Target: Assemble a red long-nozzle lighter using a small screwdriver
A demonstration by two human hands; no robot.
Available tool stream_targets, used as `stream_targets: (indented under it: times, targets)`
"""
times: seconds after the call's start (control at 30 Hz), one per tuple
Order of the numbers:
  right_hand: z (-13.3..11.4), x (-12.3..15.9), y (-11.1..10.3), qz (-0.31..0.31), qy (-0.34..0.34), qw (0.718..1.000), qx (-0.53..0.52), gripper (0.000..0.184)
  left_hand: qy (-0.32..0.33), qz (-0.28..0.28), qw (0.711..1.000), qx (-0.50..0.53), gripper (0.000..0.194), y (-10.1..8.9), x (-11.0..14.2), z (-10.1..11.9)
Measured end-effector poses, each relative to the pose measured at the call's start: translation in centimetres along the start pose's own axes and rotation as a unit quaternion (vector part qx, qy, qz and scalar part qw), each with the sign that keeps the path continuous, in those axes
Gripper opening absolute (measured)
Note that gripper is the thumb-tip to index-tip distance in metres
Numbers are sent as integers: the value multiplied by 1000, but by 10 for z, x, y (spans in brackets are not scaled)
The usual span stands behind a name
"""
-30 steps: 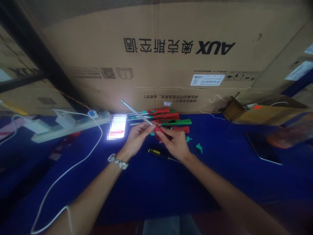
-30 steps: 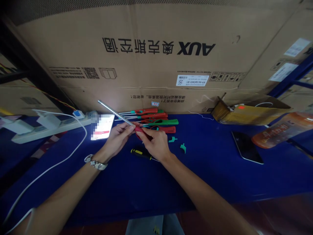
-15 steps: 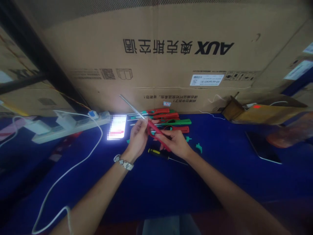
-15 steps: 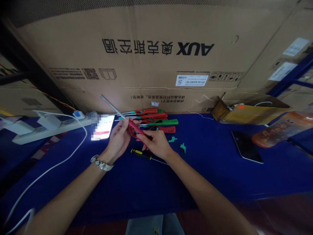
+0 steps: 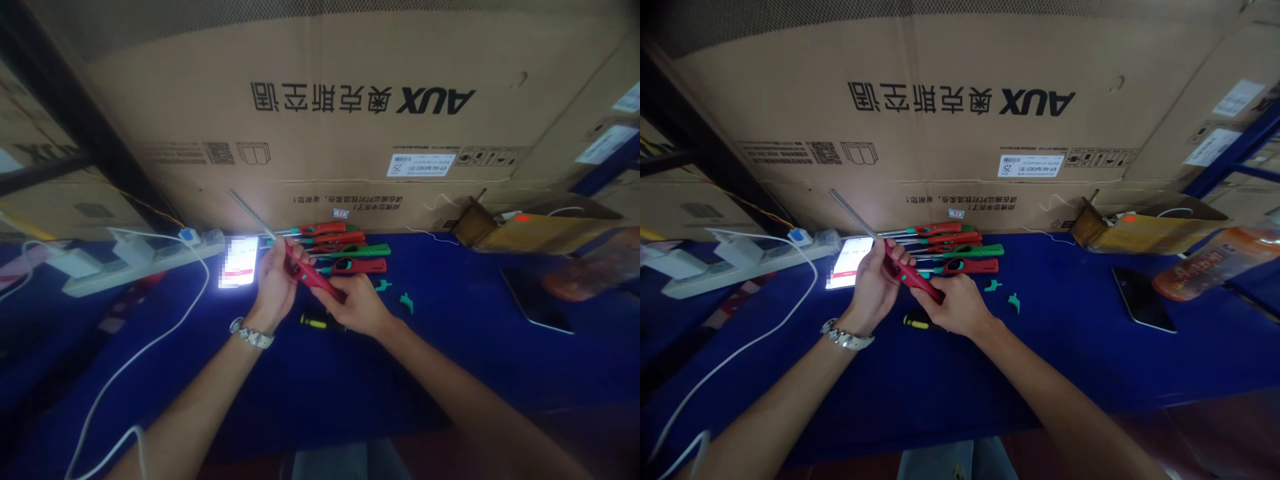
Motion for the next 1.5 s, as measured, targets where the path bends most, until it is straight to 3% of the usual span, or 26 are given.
stream_targets:
  times: [0.23, 0.33, 0.43, 0.57, 0.7, 0.87, 1.13, 1.33, 1.5]
  targets:
    - [-11, 4, -5, 84, -57, 987, 124, 47, -18, 20, 997, -76, 42, -7, 0, -7]
    - [-17, 5, -5, 120, -75, 973, 185, 42, 11, 75, 990, -122, 49, -9, -6, -13]
    - [-13, 0, -2, 133, -40, 964, 228, 39, 22, 149, 971, -185, 55, -11, -14, -23]
    - [5, -9, 1, 112, 53, 950, 288, 35, 18, 144, 969, -199, 58, -1, -29, -43]
    - [13, -14, 10, 62, 63, 941, 327, 38, 13, 142, 968, -206, 58, -2, -33, -52]
    - [9, -14, 15, 27, 45, 941, 334, 40, 20, 148, 962, -229, 56, -4, -30, -43]
    - [-11, 11, 11, -41, 61, 958, 276, 35, 30, 98, 964, -244, 55, 4, -20, -20]
    - [-19, 35, 2, 39, 47, 958, 280, 30, -7, 125, 982, -141, 50, 4, 1, -13]
    - [-20, 46, 11, 81, 43, 950, 298, 32, -120, 183, 969, -115, 45, 3, 26, -10]
Point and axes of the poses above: each hand's wrist, its own x-axis away from the middle knuckle, its own y-axis out of the palm, z = x × y, the point moved 9 cm from there along -x, towards the middle knuckle, and after that the axes turned 13 degrees about y, right-handed, at the moved point
